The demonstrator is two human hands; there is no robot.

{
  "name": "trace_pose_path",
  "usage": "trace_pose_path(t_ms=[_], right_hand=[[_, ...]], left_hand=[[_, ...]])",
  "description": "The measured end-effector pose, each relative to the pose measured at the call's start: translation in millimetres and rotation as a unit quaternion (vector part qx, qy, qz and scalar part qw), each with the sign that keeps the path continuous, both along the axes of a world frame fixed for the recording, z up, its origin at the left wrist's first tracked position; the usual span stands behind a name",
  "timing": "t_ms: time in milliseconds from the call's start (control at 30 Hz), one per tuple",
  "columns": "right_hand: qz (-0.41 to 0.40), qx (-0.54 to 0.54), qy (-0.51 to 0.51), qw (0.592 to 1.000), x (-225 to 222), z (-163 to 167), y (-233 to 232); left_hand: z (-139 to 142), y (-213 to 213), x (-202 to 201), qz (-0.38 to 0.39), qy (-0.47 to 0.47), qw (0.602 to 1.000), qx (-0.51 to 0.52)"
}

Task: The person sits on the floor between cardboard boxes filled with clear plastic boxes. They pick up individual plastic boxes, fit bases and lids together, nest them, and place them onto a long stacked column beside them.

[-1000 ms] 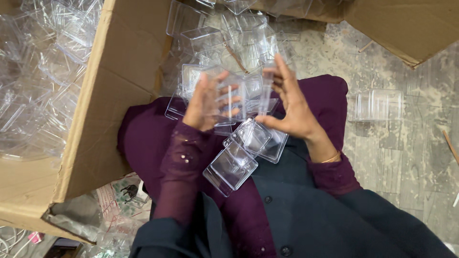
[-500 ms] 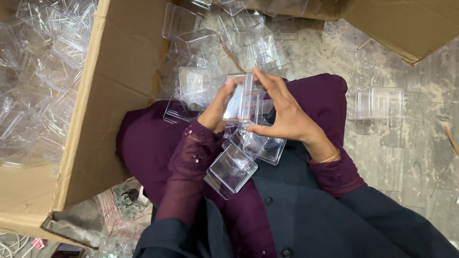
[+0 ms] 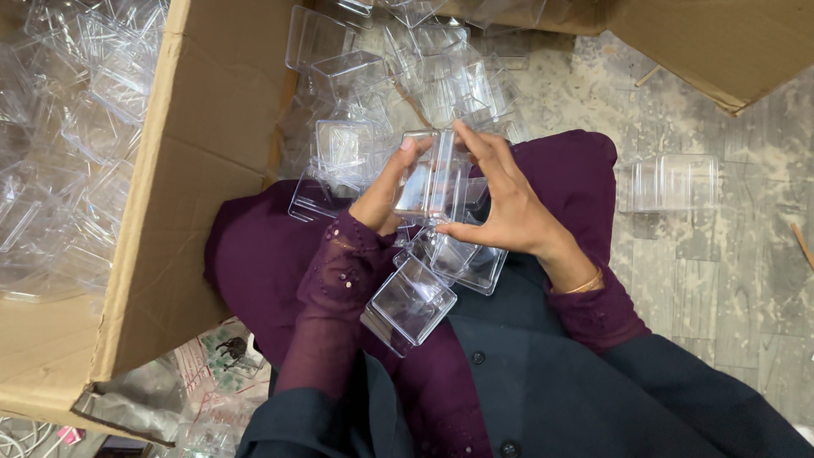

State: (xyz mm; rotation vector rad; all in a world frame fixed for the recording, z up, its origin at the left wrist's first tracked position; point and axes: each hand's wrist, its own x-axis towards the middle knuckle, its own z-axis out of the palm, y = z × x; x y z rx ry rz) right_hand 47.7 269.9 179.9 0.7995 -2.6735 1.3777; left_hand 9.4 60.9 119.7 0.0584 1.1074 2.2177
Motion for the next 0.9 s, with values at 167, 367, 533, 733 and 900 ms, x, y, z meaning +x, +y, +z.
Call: trace_pose_path(t_ms=[167, 367, 533, 733, 900], right_hand=[[0.006, 0.007, 0.000, 1.000, -1, -3, 2], [-0.011, -0.019, -0.025, 0.999, 1, -3, -3], [-0.034, -0.042, -0.041, 0.998, 5, -11, 1], [-0.197, -0.098, -0.016, 0.975, 12, -51, 106], [-0.480, 0.160, 0.093, 0.857, 48, -79, 281]], left_hand=[[9, -3, 2, -0.020, -0.053, 0.996, -0.071], [21, 2, 2, -0.016, -0.024, 0.996, -0.090], [7, 11, -4, -0.047, -0.034, 0.992, -0.113], [-55, -2, -89, 0.162, 0.527, 0.669, -0.498], [-112, -45, -173, 0.015, 0.399, 0.423, -0.814]])
